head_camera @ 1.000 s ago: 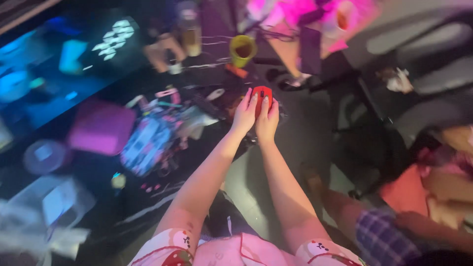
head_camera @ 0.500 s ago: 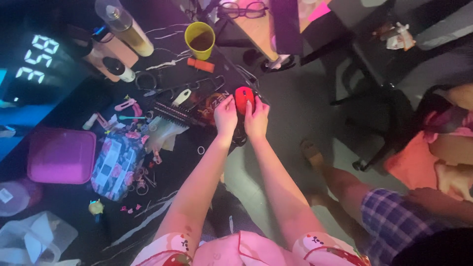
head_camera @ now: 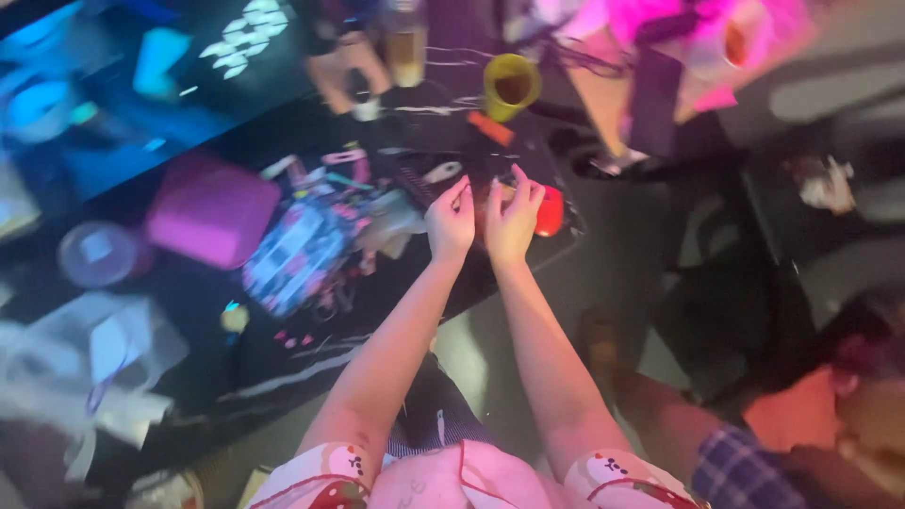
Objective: Organizing stickers and small craft supplies into plastic containers on a desk
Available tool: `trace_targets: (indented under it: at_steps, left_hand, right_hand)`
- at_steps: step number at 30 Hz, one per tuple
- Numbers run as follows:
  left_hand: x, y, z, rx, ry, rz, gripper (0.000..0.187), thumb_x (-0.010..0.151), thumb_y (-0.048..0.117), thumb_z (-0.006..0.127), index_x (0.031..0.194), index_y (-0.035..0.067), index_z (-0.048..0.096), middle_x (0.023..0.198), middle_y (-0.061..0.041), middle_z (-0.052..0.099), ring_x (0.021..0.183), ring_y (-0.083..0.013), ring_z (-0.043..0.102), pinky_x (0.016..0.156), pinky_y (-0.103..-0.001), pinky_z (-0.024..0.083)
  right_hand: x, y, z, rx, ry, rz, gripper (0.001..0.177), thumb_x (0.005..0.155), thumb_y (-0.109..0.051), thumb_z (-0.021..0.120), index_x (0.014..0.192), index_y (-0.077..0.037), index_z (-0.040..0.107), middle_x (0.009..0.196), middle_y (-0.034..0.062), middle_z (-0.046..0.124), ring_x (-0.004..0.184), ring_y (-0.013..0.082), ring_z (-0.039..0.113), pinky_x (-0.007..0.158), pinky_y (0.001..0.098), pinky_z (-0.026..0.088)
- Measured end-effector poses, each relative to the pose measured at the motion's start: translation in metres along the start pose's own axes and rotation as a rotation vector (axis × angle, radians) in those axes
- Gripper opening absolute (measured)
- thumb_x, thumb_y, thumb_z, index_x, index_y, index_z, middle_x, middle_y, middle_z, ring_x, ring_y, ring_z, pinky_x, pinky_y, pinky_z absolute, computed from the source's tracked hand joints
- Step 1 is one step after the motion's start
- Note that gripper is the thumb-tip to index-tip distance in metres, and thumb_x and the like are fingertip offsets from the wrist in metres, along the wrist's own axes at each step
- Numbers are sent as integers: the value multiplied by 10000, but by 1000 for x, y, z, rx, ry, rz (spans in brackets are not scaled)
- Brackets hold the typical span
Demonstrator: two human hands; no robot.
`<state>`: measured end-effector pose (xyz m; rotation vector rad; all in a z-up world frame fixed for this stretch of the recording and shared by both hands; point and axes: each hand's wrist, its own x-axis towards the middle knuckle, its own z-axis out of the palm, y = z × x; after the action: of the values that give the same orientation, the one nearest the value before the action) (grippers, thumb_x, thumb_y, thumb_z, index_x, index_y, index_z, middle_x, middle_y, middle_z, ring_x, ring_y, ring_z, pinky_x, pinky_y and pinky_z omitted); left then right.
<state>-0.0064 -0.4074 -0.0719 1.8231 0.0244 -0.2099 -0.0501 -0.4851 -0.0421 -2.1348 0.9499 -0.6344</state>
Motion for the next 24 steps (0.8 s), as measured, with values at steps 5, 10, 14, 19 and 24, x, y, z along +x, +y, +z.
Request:
trace_targets:
  at_steps: [5,10,14,19,24]
  left_hand:
    - [12,3,-106,-31,192,35,238,915,146,587,1120,86,692,1058,-150,691,1024,-274,649,883,-363,531]
    - [9,-17,-210,-26,410,-59,259,917,191,581,1126,84,690,1072,-144,692,1052,-278,637,923,-371,512]
    - [-4,-34,-294,-21,568,-137,262,896,223,597,1124,136,693,916,-109,724,930,-250,675,813,-381,550]
    - [-36,-64,-377,47,756,-193,263,885,231,601,1094,117,713,935,-126,722,935,-298,677,819,-370,537]
    - [-50,-112,-412,28,868,-109,244,874,158,594,1054,46,716,941,-183,703,958,-335,653,818,-395,535]
  right_hand:
    - [-37,-68,48,100,-93,-231,334,888,-189,633,1209,-118,571,1001,105,509,939,363,613,795,447,516]
    - [-89,-128,107,236,-199,-445,299,881,-157,648,1160,-67,592,902,95,540,865,316,614,752,383,502]
    - [-143,-179,156,287,-297,-572,309,855,-174,676,1136,-66,606,898,109,559,865,325,615,794,392,498]
    - [-221,-229,182,360,-482,-633,332,864,-158,666,1165,-39,592,878,133,592,866,343,628,787,411,501]
    - [-281,-228,216,341,-682,-581,393,882,-192,661,1239,-75,544,807,120,650,644,266,646,639,351,511]
